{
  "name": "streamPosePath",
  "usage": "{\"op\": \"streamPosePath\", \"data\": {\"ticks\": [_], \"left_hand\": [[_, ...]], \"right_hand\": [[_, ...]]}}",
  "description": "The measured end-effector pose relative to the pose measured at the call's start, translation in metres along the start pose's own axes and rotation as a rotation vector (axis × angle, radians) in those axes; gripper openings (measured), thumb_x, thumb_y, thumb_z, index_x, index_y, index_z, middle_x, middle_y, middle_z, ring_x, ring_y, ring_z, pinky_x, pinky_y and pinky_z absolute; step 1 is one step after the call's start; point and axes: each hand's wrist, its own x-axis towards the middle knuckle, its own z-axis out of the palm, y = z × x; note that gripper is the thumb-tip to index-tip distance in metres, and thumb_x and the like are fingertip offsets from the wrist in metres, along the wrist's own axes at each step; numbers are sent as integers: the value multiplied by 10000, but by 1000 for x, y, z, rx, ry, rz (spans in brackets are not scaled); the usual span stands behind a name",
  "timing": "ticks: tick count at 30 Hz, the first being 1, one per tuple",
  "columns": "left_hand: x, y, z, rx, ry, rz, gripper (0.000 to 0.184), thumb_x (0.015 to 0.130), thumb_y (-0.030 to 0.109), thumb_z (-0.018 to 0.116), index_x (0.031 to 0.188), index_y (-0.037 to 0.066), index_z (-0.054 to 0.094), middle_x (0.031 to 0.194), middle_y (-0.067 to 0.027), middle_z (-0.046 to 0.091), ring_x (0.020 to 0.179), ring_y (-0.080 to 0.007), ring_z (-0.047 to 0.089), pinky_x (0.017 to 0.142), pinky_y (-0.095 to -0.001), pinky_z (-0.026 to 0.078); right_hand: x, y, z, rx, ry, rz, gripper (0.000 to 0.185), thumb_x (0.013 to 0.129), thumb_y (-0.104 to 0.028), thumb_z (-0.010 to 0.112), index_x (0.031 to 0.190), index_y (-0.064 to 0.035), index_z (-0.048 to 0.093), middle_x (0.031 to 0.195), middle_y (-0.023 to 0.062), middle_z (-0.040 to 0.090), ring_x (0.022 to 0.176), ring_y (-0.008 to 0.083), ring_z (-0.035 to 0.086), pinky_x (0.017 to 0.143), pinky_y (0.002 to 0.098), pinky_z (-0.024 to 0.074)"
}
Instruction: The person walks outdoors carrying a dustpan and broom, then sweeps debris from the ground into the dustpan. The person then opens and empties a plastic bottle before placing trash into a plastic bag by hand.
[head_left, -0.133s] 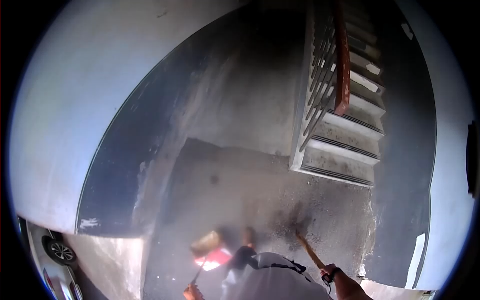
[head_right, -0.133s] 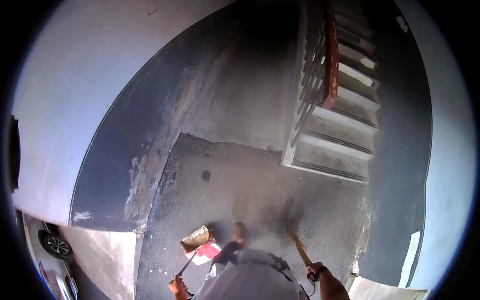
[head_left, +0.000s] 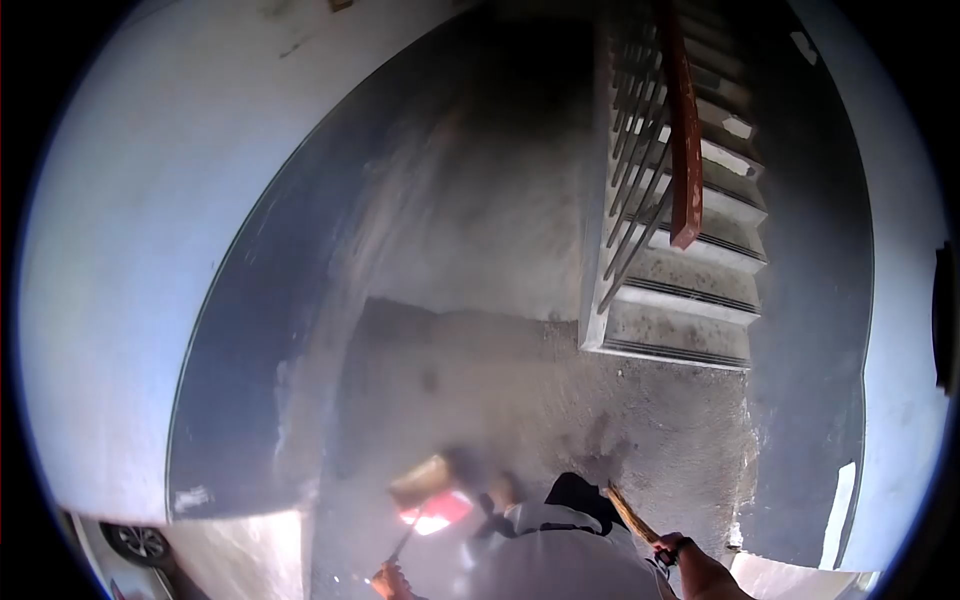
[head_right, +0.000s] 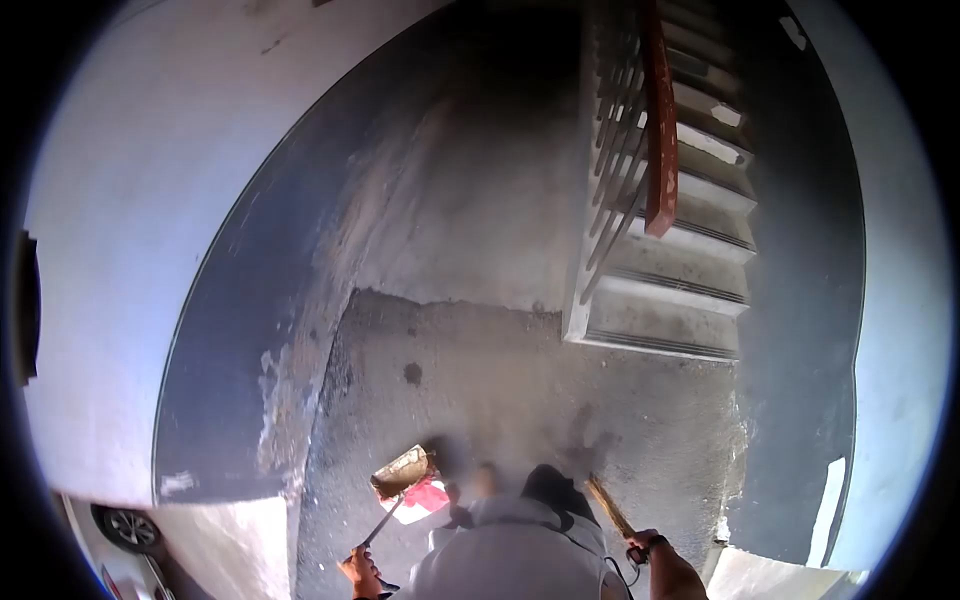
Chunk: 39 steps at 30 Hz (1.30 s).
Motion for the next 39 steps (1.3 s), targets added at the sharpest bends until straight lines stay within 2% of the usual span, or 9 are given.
{"op": "streamPosePath", "data": {"ticks": [1, 3, 7, 14, 15, 28, 32, 35, 39], "left_hand": [[4, 26, 22, 16, -9, 12, 300, 841, 285, 645, 650, 97, 510, 466, 38, 344, 329, -112, 310, 326, -297, 259], [5, 66, 78, 60, -41, -1, 315, 846, 295, 642, 643, 99, 501, 464, 38, 340, 328, -112, 305, 324, -300, 252], [62, 139, 150, 110, -119, 69, 383, 878, 385, 626, 649, 99, 514, 464, 31, 339, 330, -120, 302, 329, -302, 252], [94, 309, 314, 119, -166, 193, 319, 895, 379, 647, 733, 119, 556, 514, 62, 372, 380, -81, 322, 358, -260, 259], [96, 333, 336, 116, -176, 214, 310, 898, 378, 650, 745, 122, 562, 521, 66, 377, 387, -75, 324, 363, -254, 260], [78, 594, 621, 74, -333, 385, 315, 923, 413, 681, 720, 192, 582, 545, 121, 384, 421, -27, 314, 383, -214, 250], [152, 672, 759, 197, -189, 333, 404, 930, 483, 661, 670, 186, 574, 521, 94, 413, 398, -48, 333, 376, -219, 256], [212, 727, 854, 129, -277, 310, 452, 931, 490, 621, 672, 123, 567, 492, 46, 408, 357, -90, 347, 344, -258, 264], [239, 829, 997, 234, -98, 73, 576, 915, 586, 537, 629, 86, 518, 449, 15, 328, 328, -144, 305, 333, -319, 237]], "right_hand": [[0, -16, 2, -256, -21, -74, 337, 900, -402, 662, 798, -83, 696, 739, -19, 695, 652, 110, 625, 597, 286, 479], [-19, -26, -13, 148, -26, 69, 304, 885, -431, 648, 846, -130, 672, 747, -3, 672, 668, 153, 621, 617, 362, 475], [-30, -135, -31, -283, -159, -393, 320, 921, -410, 632, 948, -99, 706, 872, 1, 724, 739, 123, 638, 687, 310, 506], [74, -324, -125, -112, -219, -773, 332, 985, -411, 540, 972, -114, 686, 825, -16, 692, 685, 120, 607, 651, 313, 473], [86, -368, -134, 559, -279, -30, 339, 994, -394, 526, 993, -94, 685, 843, -6, 698, 691, 124, 609, 657, 301, 485], [39, -829, -392, 659, 96, -172, 233, 927, -216, 643, 964, 15, 645, 819, 110, 710, 610, 214, 648, 553, 368, 529], [220, -834, -457, 726, -89, -211, 202, 956, -208, 611, 939, -9, 643, 796, 96, 695, 660, 196, 650, 576, 336, 518], [220, -903, -498, -883, 229, -703, 358, 957, -434, 556, 1009, -103, 682, 901, 119, 729, 792, 230, 693, 693, 418, 530], [193, -991, -560, 98, 18, -264, 315, 939, -401, 580, 975, -106, 688, 841, 95, 709, 737, 211, 667, 651, 399, 512]]}}
